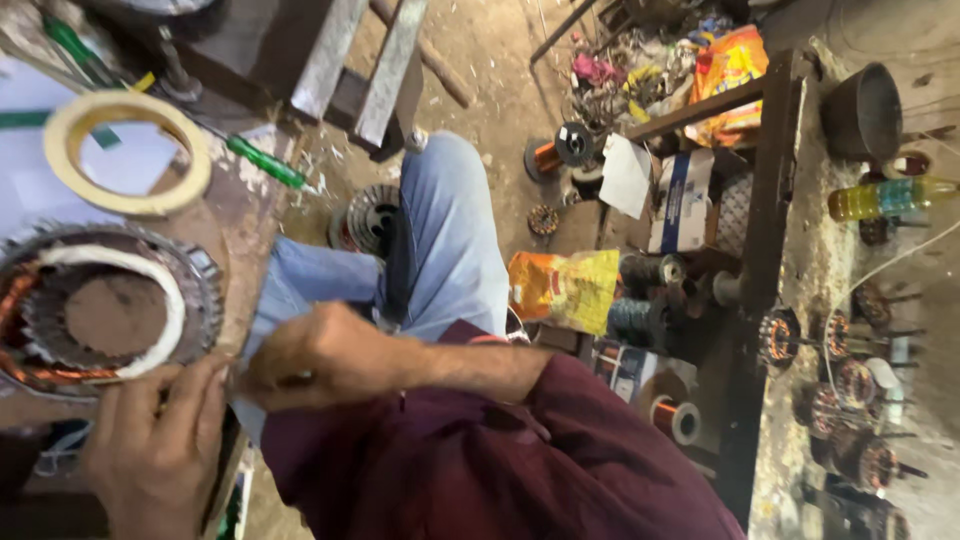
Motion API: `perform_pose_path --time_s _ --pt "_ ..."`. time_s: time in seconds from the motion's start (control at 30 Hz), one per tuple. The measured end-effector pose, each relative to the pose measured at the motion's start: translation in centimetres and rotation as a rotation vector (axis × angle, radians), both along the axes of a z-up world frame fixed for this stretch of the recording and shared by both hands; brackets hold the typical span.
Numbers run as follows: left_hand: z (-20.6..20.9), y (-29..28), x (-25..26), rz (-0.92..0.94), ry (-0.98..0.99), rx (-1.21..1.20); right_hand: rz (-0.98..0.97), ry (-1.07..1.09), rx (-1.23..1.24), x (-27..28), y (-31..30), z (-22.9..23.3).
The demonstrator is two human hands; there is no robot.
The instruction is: The person is repairing a motor stator by stripping, twisting, and taping wires. They use scissors to cut wires and electrical tape to insulate connections.
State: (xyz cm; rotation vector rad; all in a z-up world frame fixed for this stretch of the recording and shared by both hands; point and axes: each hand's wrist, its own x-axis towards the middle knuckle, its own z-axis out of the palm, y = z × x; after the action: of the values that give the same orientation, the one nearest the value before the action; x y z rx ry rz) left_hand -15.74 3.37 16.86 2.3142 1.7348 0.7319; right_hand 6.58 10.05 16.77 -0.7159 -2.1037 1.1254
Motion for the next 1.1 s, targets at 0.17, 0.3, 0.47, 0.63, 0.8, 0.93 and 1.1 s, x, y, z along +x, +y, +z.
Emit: perform_pose_path --time_s 0.17,0.3,0.47,0.63,0.8,0.93,1.1 --pt "0.4 0.0 0.1 0.018 -0.045 -0.015 -0.024 -0.098 -0.099 0.1 0.2 0.9" --pt "0.1 -0.3 0.3 0.038 0.010 0.013 -0.046 -0.027 -0.047 0.3 0.1 1.1" --pt "0.4 0.8 0.1 0.007 0.004 0.053 -0.001 -0.085 -0.033 0.0 1.1 1.7" --pt "0.4 -0.1 0.6 0.037 -0.006 0.008 -0.104 -0.069 -0.009 0.2 0.4 1.3" --pt "1.0 0.1 0.6 0.028 -0.015 -0.008 0.041 -0.054 -0.028 0.4 0.6 1.4" --pt "1.5 0.0 0.7 0.030 -0.045 -0.008 -0.069 -0.098 0.015 0.5 0.8 2.0" --pt "1.3 0.0 1.0 0.044 -0.002 0.001 -0.042 -0.071 0.011 0.5 0.4 2.0"
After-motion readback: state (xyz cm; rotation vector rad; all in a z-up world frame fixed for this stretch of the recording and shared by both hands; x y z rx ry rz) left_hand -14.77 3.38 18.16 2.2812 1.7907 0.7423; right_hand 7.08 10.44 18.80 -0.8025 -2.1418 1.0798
